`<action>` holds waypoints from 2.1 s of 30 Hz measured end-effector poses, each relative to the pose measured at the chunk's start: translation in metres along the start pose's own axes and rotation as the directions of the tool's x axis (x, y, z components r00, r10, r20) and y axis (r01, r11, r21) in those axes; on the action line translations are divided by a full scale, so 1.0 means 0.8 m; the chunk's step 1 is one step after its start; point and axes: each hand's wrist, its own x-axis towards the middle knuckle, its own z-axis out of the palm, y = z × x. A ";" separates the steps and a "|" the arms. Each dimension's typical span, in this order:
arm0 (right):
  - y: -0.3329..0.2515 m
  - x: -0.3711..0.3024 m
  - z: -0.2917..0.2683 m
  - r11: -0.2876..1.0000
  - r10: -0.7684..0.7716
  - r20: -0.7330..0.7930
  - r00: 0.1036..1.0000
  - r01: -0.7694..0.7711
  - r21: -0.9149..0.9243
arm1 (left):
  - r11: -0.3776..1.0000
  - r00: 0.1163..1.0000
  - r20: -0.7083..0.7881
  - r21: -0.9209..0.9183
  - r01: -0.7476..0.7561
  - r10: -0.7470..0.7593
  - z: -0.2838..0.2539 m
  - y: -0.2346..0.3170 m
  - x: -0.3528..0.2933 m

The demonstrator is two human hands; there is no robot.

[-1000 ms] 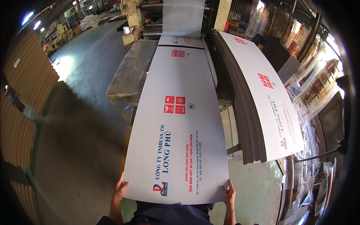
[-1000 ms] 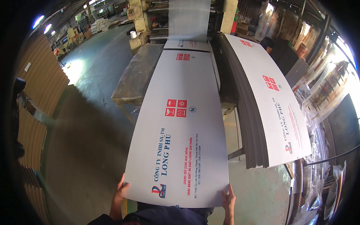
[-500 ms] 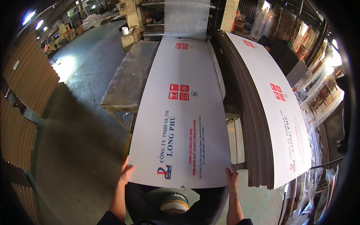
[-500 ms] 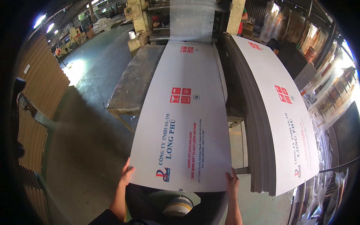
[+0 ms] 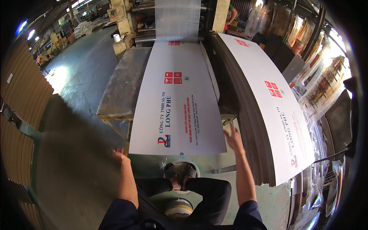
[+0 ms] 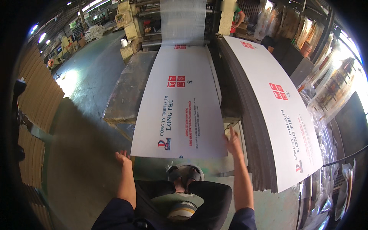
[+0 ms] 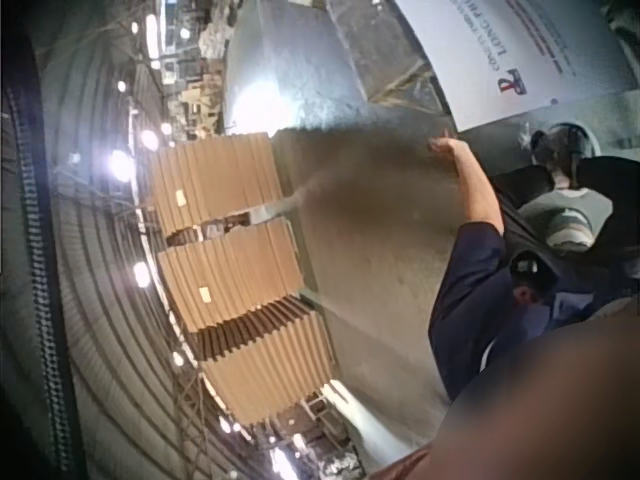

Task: The person repeatedly picks up large white cardboard sheets from a conveyor and stacks them on a growing pile to the right. The task is continuous and repetitive throughout the clip.

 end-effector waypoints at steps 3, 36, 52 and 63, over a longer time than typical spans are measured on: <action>0.044 0.012 -0.137 0.910 -0.388 -0.266 0.883 0.412 0.040 | 0.982 0.976 0.108 0.054 0.183 -0.188 -0.048 -0.027 -0.011; 0.021 -0.503 -0.229 0.632 0.343 -0.338 0.876 -0.482 -0.607 | 0.784 -0.047 0.797 0.580 -0.221 -0.603 -0.160 0.034 -0.281; 0.071 -0.401 -0.060 0.854 0.348 0.236 0.907 -0.411 0.318 | 0.851 0.480 0.750 0.526 -0.013 -0.456 -0.332 0.078 -0.159; 0.062 -0.475 -0.057 0.852 0.196 0.290 0.937 -0.309 0.422 | 0.904 0.565 0.784 0.402 -0.146 -0.257 -0.441 0.077 -0.178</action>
